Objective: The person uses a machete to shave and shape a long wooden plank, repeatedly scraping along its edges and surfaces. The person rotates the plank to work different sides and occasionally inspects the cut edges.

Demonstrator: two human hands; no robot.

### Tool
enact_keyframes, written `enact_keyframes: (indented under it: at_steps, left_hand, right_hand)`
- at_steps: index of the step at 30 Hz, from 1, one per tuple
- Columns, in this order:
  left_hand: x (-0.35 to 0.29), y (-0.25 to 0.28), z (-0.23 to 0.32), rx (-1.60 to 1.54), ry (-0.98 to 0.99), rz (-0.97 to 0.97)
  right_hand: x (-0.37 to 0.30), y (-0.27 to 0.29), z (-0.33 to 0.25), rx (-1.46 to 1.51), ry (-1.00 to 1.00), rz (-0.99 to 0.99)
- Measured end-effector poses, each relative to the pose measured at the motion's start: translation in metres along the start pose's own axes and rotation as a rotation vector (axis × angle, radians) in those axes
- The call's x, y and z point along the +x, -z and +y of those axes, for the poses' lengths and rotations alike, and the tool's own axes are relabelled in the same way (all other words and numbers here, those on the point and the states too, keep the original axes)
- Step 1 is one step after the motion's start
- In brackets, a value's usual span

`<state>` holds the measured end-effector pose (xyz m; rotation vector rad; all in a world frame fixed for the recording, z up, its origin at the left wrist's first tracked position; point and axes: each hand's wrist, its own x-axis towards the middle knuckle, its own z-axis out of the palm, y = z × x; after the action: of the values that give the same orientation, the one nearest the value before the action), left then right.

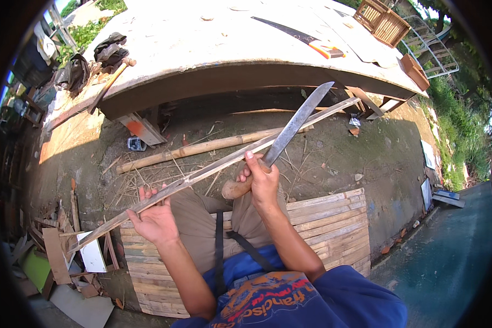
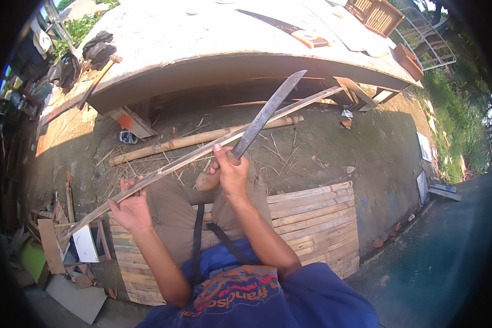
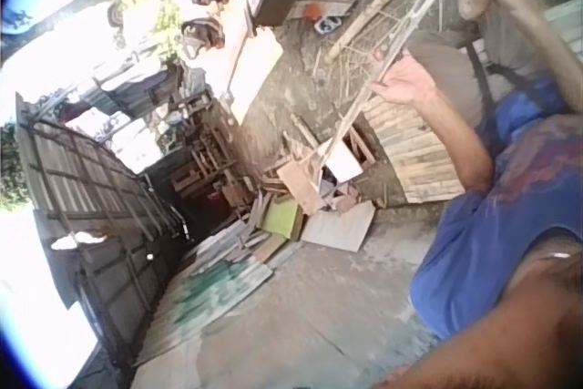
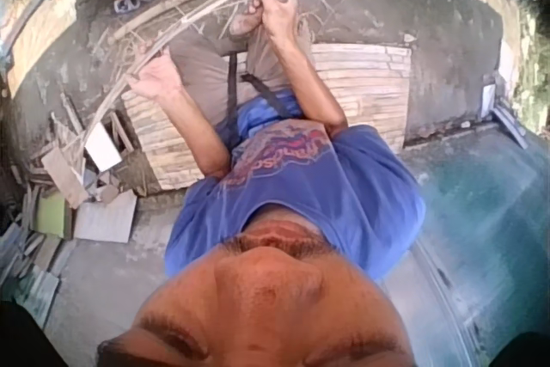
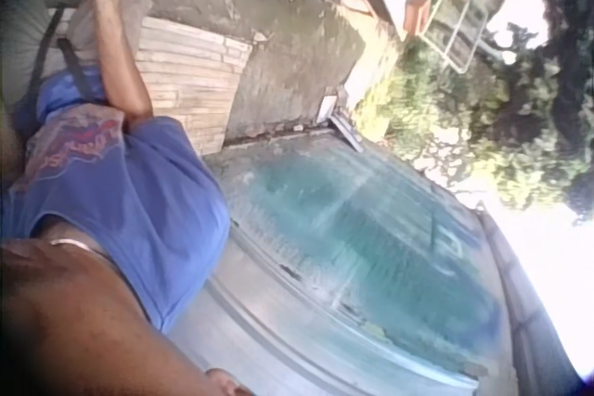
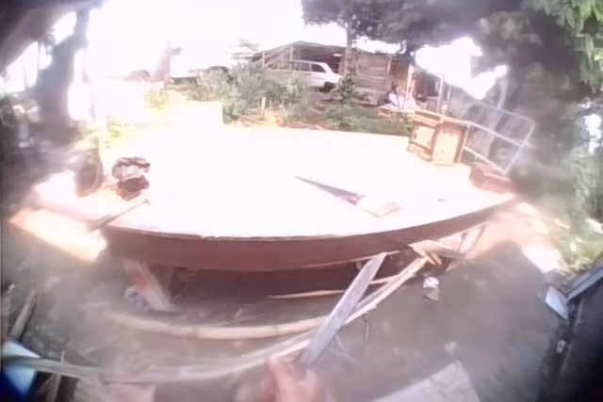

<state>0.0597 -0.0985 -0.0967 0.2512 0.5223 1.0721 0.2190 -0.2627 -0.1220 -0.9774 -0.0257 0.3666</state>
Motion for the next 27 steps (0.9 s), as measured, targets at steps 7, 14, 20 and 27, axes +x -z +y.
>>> enact_keyframes:
  at_steps: [7, 14, 20, 27]
  left_hand:
    - [0.017, 0.019, 0.009, 0.03, -0.022, 0.032]
    - [0.024, 0.027, 0.012, 0.042, -0.043, 0.069]
    - [0.035, 0.033, 0.001, 0.082, -0.04, 0.129]
    - [0.035, 0.042, -0.018, 0.179, -0.043, 0.165]
  right_hand:
    - [0.001, 0.001, 0.017, -0.056, -0.113, 0.038]
    - [0.004, 0.003, 0.027, -0.11, -0.149, 0.053]
    - [0.011, 0.006, 0.04, 0.035, -0.137, 0.075]
    - [0.018, 0.02, 0.062, 0.073, -0.174, 0.168]
